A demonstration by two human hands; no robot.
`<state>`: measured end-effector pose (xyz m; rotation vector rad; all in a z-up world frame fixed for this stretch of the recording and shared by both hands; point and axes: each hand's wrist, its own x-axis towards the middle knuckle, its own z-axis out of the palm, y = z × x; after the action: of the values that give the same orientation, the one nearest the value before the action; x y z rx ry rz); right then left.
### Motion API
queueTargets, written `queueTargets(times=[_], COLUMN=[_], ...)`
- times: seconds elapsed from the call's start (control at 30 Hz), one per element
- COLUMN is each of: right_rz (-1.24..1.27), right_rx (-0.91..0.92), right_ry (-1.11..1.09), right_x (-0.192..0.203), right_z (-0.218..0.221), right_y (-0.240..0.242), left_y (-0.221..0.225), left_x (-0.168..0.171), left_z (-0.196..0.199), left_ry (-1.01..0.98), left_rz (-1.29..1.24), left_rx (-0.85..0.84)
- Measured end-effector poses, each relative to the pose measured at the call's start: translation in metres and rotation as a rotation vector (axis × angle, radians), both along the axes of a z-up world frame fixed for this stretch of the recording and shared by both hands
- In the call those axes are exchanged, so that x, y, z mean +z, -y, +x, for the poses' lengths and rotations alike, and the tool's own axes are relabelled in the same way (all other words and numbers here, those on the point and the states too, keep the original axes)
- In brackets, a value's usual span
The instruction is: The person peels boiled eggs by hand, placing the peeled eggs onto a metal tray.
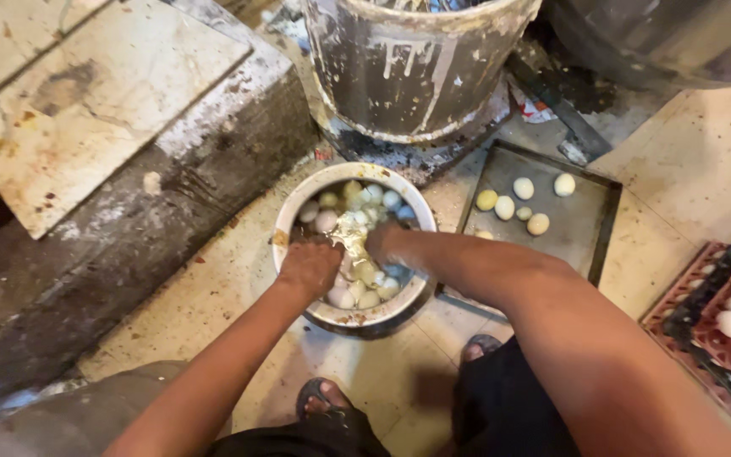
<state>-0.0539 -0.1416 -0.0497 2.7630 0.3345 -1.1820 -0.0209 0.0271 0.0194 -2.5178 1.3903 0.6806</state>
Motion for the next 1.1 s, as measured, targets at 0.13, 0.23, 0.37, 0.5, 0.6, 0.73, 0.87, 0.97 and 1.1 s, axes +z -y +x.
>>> queueTargets(times=[0.13, 0.23, 0.37, 0.5, 0.6, 0.73, 0.87, 0.97, 1.1], right_rz=[0.099, 0.303, 0.647, 0.685, 0.513, -0.030, -0.058, 0.231, 0.582], right_rx=[-0.077, -0.207, -0.523, -0.796, -0.840, -0.367, -0.259, -0.370, -0.073], right_ry=[0.012, 0.043, -0.027, 0.169, 0.244, 0.132, 0.171, 0.583, 0.967], right_x=[0.021, 0.065, 0.131, 0.142, 0.099, 0.017, 0.023, 0.082, 0.147], right_z=[-0.003, 0.004, 0.009, 0.013, -0.017, -0.088, -0.079, -0.039, -0.003], right_y=[0.003, 0.003, 0.051, 0.161, 0.244, 0.271, 0.244, 0.203, 0.122], left_y=[0.003, 0.002, 0.009, 0.015, 0.025, 0.036, 0.038, 0.040, 0.039], left_x=[-0.005, -0.013, -0.026, -0.045, -0.051, -0.042, -0.036, -0.031, -0.016], left_z=[0.003, 0.004, 0.008, 0.012, 0.010, 0.003, 0.003, 0.009, 0.026], left_ry=[0.006, -0.032, -0.040, 0.106, 0.133, 0.164, 0.196, 0.257, 0.146], left_rz=[0.030, 0.047, 0.161, 0.215, 0.178, 0.284, 0.191, 0.085, 0.079], left_rx=[0.005, 0.006, -0.039, -0.169, -0.196, -0.316, -0.309, -0.311, -0.155])
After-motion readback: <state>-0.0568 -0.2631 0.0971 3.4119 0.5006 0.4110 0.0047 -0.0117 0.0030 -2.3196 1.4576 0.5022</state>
